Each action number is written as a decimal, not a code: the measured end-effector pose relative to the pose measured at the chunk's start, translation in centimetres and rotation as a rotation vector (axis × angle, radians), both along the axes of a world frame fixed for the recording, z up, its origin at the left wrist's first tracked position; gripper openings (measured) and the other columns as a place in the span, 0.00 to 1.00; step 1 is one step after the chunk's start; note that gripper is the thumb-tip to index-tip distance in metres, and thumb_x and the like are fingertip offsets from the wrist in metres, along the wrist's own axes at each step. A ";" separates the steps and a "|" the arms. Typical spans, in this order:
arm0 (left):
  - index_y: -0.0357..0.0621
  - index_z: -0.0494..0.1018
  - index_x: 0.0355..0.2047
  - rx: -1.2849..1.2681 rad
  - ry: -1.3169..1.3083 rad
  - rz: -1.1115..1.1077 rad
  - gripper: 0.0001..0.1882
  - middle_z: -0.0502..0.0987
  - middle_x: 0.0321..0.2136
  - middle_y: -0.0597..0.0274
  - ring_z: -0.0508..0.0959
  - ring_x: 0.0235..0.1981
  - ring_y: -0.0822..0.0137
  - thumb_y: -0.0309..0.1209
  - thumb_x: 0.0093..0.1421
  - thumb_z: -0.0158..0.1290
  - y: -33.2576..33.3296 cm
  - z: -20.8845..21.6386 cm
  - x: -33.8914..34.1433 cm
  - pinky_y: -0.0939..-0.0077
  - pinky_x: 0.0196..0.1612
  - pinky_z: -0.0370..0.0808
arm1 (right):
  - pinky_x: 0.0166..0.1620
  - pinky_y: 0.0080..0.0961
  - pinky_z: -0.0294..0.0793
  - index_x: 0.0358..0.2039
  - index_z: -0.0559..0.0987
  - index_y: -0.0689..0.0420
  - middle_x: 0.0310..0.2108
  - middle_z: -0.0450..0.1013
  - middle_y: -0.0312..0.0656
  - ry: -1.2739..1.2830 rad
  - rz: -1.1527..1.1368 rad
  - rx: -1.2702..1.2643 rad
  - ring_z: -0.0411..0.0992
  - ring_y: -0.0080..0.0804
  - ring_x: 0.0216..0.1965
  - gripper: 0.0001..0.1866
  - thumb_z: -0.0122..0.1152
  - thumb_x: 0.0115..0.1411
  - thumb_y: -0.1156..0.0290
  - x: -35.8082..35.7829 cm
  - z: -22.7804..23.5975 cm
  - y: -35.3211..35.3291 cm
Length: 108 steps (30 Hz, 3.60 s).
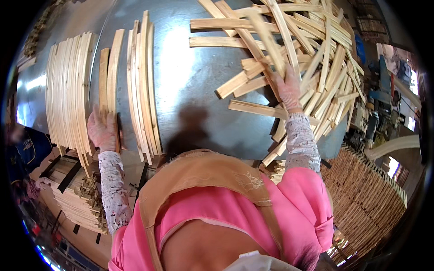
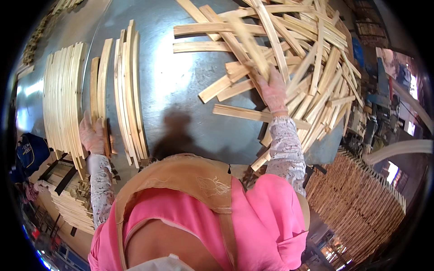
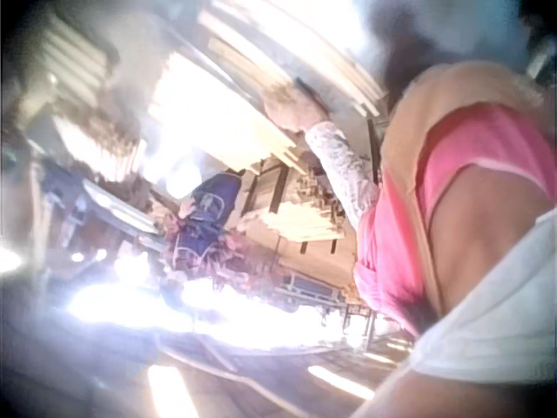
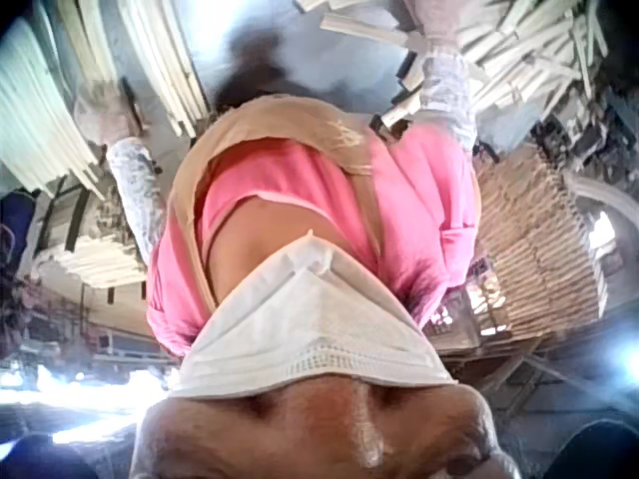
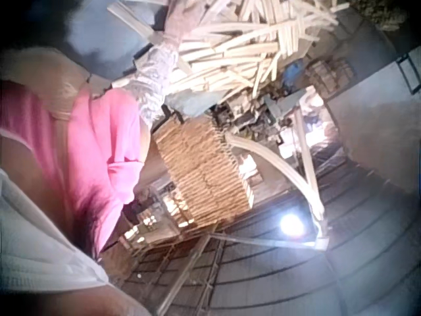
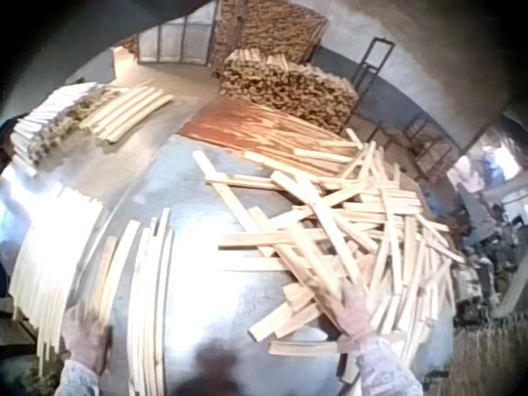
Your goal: The person sorts and stacks thin wooden strips on a metal table. They pick up individual strips from a scattered pile, align them, and place them into a neat stack. The person occasionally gathers a large bundle of strips to reposition the stack on the table.
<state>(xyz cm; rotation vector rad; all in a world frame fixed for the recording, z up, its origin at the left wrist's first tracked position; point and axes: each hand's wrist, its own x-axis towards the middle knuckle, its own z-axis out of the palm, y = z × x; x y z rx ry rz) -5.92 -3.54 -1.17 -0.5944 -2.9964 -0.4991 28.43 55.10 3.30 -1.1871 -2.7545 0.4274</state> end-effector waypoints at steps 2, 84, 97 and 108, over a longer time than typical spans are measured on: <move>0.39 0.66 0.73 0.031 -0.231 -0.096 0.45 0.75 0.62 0.43 0.75 0.64 0.45 0.52 0.63 0.66 5.8 2.5 3.2 0.51 0.67 0.73 | 0.69 0.45 0.70 0.69 0.73 0.58 0.62 0.75 0.58 -0.010 0.225 -0.069 0.71 0.59 0.65 0.36 0.68 0.64 0.55 -2.3 1.9 -0.5; 0.60 0.69 0.69 -0.457 -0.274 0.096 0.38 0.81 0.53 0.55 0.80 0.58 0.54 0.56 0.62 0.64 -2.4 6.2 -0.1 0.55 0.55 0.80 | 0.47 0.43 0.82 0.46 0.78 0.59 0.39 0.79 0.59 -0.089 0.797 0.277 0.78 0.52 0.39 0.10 0.55 0.72 0.66 -9.3 -8.3 -21.7; 0.37 0.72 0.65 -0.182 -0.424 0.299 0.39 0.76 0.60 0.39 0.77 0.64 0.43 0.48 0.59 0.64 2.3 0.9 -2.0 0.51 0.67 0.74 | 0.65 0.48 0.72 0.62 0.76 0.66 0.57 0.77 0.68 0.125 -0.022 -0.681 0.73 0.66 0.61 0.29 0.57 0.68 0.58 -11.0 -7.5 -35.7; 0.43 0.72 0.68 0.018 -0.649 -0.142 0.31 0.78 0.57 0.41 0.77 0.61 0.43 0.47 0.71 0.52 1.4 2.8 6.1 0.52 0.67 0.73 | 0.58 0.37 0.76 0.63 0.78 0.64 0.47 0.83 0.52 0.702 -0.371 -1.404 0.80 0.47 0.53 0.24 0.55 0.70 0.65 -11.9 -14.1 -36.0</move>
